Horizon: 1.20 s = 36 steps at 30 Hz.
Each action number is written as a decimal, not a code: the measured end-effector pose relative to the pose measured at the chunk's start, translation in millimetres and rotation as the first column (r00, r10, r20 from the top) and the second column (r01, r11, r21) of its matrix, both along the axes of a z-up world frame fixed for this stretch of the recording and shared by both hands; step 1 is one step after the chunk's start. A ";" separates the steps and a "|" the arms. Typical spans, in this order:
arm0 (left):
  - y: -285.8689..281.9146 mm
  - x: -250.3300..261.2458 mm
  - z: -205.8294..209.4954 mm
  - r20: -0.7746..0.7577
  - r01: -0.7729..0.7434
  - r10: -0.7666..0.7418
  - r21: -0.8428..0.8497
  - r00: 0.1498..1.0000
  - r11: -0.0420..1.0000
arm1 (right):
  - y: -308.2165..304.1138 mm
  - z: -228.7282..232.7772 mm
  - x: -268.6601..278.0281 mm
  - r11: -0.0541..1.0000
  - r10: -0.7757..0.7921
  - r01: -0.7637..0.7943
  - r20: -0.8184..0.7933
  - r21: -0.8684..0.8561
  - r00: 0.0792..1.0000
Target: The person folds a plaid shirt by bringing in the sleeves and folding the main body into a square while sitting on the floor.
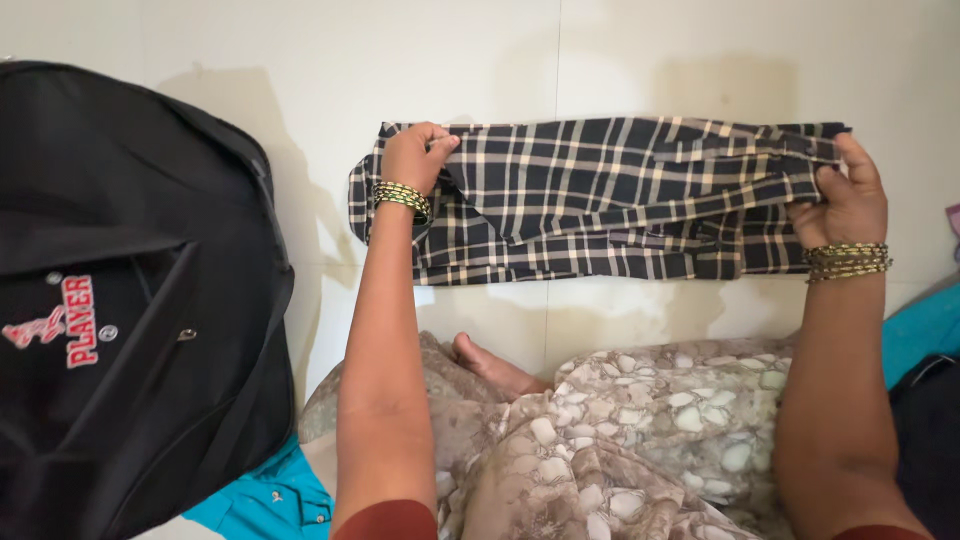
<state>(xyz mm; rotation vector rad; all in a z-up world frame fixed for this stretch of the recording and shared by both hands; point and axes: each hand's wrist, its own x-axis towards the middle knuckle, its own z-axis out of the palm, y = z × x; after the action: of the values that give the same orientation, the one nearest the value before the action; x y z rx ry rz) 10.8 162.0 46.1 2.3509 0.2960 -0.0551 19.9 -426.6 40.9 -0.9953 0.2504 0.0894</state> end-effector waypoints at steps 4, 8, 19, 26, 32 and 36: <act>-6.4 10.1 -20.5 0.131 -0.088 0.070 0.142 0.989 0.986 | 5.9 -30.9 18.5 0.995 -0.045 0.039 -0.059 -0.096 0.997; -7.9 5.3 -33.9 0.160 -0.097 0.038 0.373 0.986 0.923 | 13.7 -56.5 16.3 0.789 -0.074 -0.061 -0.193 -0.611 0.978; 19.1 2.6 -31.4 0.027 -0.065 0.060 0.273 0.998 0.960 | 8.8 -68.6 16.0 0.728 -0.073 0.004 -0.073 -0.685 0.995; 37.8 -0.6 -42.6 0.033 0.010 -0.021 0.301 0.999 0.953 | 12.5 -70.5 15.6 0.575 0.004 -0.063 -0.074 -0.816 0.997; 15.3 1.4 -16.8 -0.026 -0.162 0.187 0.391 0.982 0.906 | -4.3 -63.6 15.7 0.484 0.007 -0.050 -0.053 -0.874 0.999; 5.0 2.2 7.7 0.189 -0.184 0.121 0.361 0.974 0.914 | -34.8 -51.1 13.2 -0.020 0.076 0.388 0.385 -0.922 0.920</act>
<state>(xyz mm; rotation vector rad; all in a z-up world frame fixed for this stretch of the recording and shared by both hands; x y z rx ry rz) 13.0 167.0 53.8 2.6838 0.4410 0.2952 33.1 -461.4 -10.3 -2.4937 0.0618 -0.6252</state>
